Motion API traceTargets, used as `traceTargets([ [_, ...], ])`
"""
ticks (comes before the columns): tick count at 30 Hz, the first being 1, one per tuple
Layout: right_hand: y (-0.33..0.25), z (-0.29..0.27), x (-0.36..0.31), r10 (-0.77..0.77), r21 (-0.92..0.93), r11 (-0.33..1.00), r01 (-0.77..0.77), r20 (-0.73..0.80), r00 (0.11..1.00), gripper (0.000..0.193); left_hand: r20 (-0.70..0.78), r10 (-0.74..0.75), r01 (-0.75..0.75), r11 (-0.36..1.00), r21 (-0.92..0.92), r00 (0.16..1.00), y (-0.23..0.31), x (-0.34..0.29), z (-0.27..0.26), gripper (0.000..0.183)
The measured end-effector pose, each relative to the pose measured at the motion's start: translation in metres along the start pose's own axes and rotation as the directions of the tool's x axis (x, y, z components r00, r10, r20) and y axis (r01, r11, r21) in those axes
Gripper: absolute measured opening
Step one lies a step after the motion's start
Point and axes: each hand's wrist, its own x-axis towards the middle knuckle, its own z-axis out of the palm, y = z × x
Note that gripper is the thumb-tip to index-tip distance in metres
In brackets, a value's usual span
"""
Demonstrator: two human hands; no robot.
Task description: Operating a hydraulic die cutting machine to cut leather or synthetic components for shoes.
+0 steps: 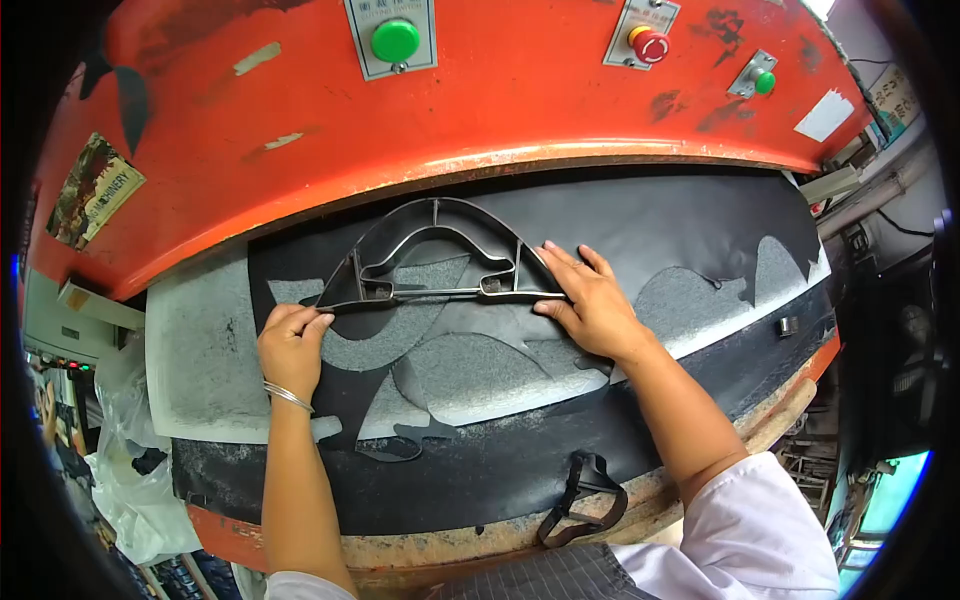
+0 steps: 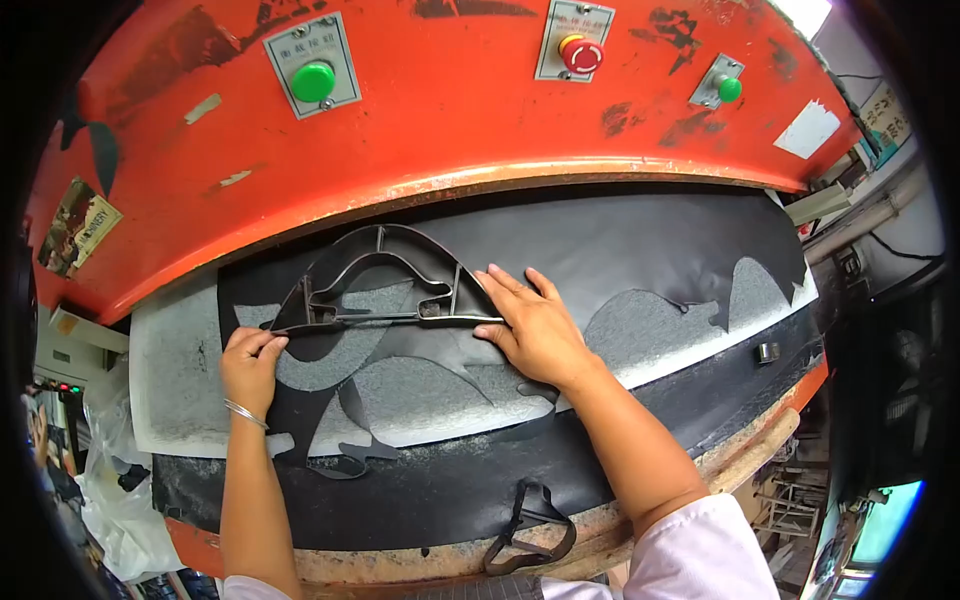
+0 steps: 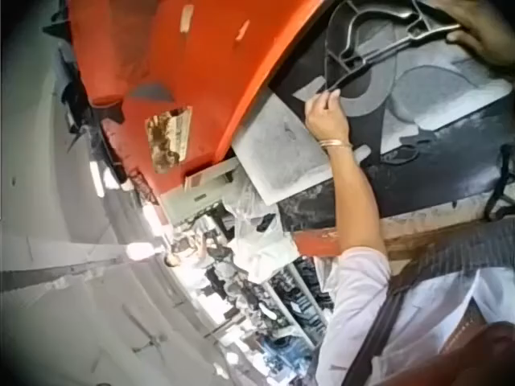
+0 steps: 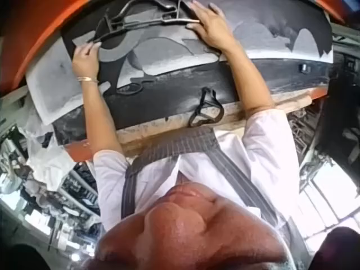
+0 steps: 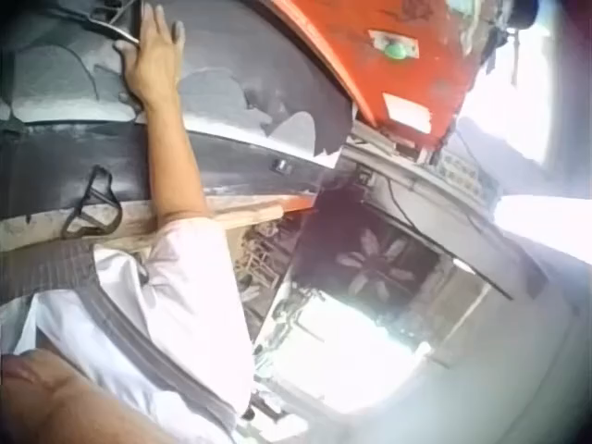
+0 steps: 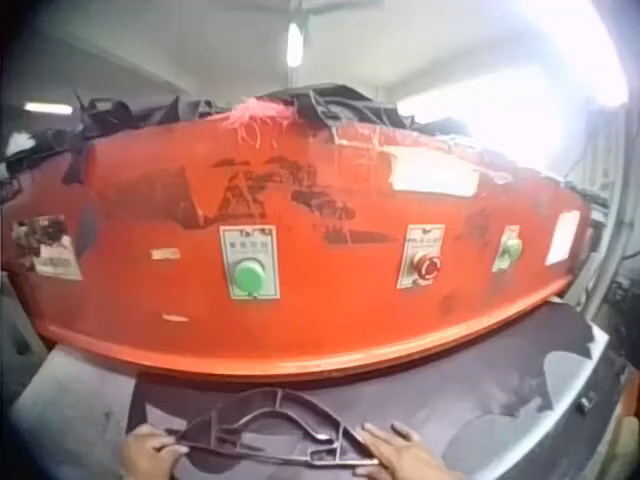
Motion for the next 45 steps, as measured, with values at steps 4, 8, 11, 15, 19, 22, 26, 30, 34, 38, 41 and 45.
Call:
traceTargets([
  [4, -0.002, -0.007, 0.003, -0.006, -0.039, 0.999, 0.005, -0.028, 1.0, 0.06, -0.012, 0.019, -0.019, 1.0, -0.019, 1.0, 0.001, 0.001, 0.0, 0.013],
  [8, 0.001, -0.003, -0.003, -0.019, -0.037, 0.999, 0.018, -0.026, 0.999, 0.06, 0.012, -0.01, 0.01, 1.0, 0.003, 1.0, 0.009, -0.003, 0.0, 0.012],
  [11, -0.004, -0.002, -0.004, -0.035, -0.031, 0.999, 0.034, -0.02, 0.999, 0.06, 0.011, -0.013, 0.013, 1.0, 0.018, 1.0, 0.008, -0.007, -0.008, 0.012],
  [15, -0.002, -0.001, -0.009, -0.069, -0.032, 0.997, 0.068, -0.046, 0.997, 0.06, 0.0, -0.004, 0.004, 1.0, -0.015, 1.0, 0.005, -0.009, -0.005, 0.012],
  [19, 0.001, 0.001, -0.008, -0.037, -0.059, 0.998, 0.037, 0.002, 0.999, 0.06, 0.086, -0.033, 0.037, 0.998, -0.043, 0.996, -0.002, -0.014, -0.003, 0.016],
  [22, -0.004, -0.019, -0.01, -0.025, 0.105, 0.994, 0.041, -0.149, 0.988, 0.067, -0.026, -0.074, 0.075, 0.996, 0.042, 0.997, 0.007, -0.019, -0.005, 0.036],
  [26, 0.035, -0.087, -0.015, 0.635, 0.847, 0.502, 0.174, -0.497, 0.591, 0.066, -0.077, -0.234, 0.214, 0.954, -0.209, 0.969, 0.052, -0.035, -0.017, 0.018],
  [30, 0.081, -0.208, 0.03, 0.823, 0.741, 0.502, 0.446, -0.567, 0.014, 0.063, -0.275, 0.238, -0.302, 0.927, -0.223, 0.932, 0.177, 0.033, -0.019, 0.01],
  [34, 0.135, -0.201, 0.08, 0.503, 0.44, 0.816, -0.376, -0.86, 0.085, 0.071, -0.151, 0.484, -0.477, 0.875, 0.087, 0.862, 0.206, 0.083, -0.001, 0.018],
  [38, 0.09, -0.2, 0.064, 0.639, 0.657, 0.718, 0.23, -0.753, 0.156, 0.072, -0.033, 0.351, -0.352, 0.934, -0.066, 0.936, 0.201, 0.065, -0.023, 0.023],
  [41, 0.075, -0.148, -0.021, 0.423, 0.447, 0.894, -0.038, -0.811, 0.405, 0.068, 0.148, 0.249, -0.232, 0.964, -0.128, 0.957, 0.173, -0.008, -0.032, 0.025],
  [45, -0.022, -0.098, -0.135, -0.041, 0.059, 0.998, 0.032, 0.147, 0.988, 0.054, 0.524, 0.013, 0.042, 0.995, -0.092, 0.852, 0.141, -0.134, -0.062, 0.025],
])
